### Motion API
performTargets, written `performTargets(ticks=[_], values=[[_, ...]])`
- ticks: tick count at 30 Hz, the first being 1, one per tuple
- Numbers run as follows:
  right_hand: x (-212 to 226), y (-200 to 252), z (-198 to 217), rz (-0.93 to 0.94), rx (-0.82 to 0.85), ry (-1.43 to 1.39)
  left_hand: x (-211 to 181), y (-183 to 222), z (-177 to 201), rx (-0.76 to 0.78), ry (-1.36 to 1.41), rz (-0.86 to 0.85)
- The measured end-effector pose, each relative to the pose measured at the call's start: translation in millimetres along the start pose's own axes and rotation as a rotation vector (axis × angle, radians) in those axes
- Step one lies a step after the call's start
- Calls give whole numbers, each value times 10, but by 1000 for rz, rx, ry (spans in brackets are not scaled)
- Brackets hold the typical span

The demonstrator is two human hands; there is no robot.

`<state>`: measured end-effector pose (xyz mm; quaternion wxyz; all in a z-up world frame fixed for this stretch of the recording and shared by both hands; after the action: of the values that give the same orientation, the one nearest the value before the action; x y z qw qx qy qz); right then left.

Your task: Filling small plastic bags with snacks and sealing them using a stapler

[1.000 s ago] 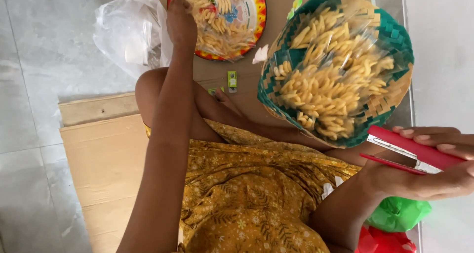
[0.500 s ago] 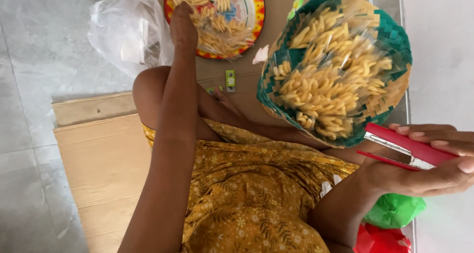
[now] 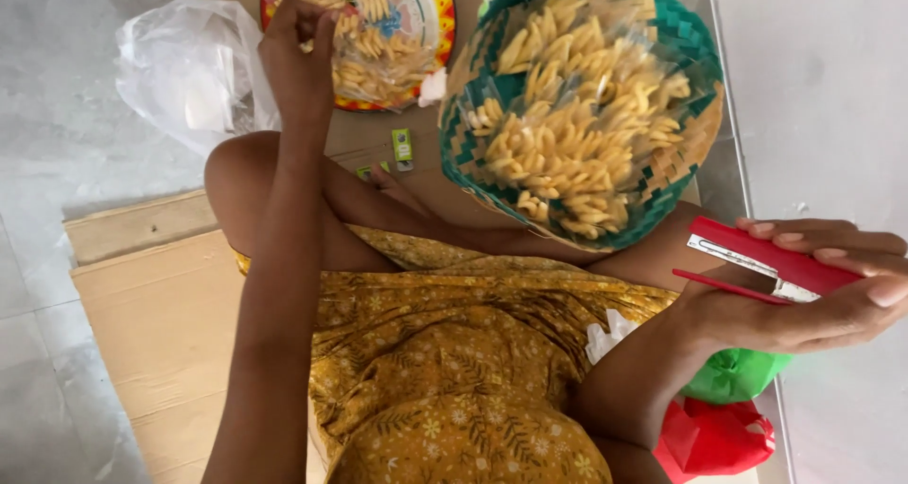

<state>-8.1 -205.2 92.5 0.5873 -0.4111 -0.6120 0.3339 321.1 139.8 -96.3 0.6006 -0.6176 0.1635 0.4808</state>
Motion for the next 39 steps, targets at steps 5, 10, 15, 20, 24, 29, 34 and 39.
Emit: performTargets(ticks=[5,10,15,20,24,29,34,39], values=[[-285,-27,140,-45,-30,-17,-648,257,199,62,22,87],[-488,-43,147,-215,30,-180,-1574,523,251,209,111,85],[-421,-80,60,-262,82,-195,-2272,694,-24,584,116,-244],[-349,-110,-9,-389,81,-420,-2168,925,-425,804,-81,-366],[-433,-141,33,-370,71,-384,-2002,1025,-618,829,-247,-420],[-527,-127,92,-429,67,-429,-2184,769,-461,803,-211,-286],[-550,-85,40,-474,70,-471,-2370,466,-163,685,122,-67],[-417,-62,17,-359,133,-430,-2308,543,-146,546,589,270]])
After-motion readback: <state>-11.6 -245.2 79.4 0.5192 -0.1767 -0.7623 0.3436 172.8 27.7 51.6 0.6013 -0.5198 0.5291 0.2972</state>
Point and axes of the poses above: each hand's wrist, its own y-axis away from the middle knuckle, its own z-axis out of the back of the hand, x = y × z, the point moved 7 cm from there along -y, towards the middle knuckle, and after that the axes turned 14 degrees about -x, right-handed, at the moved point
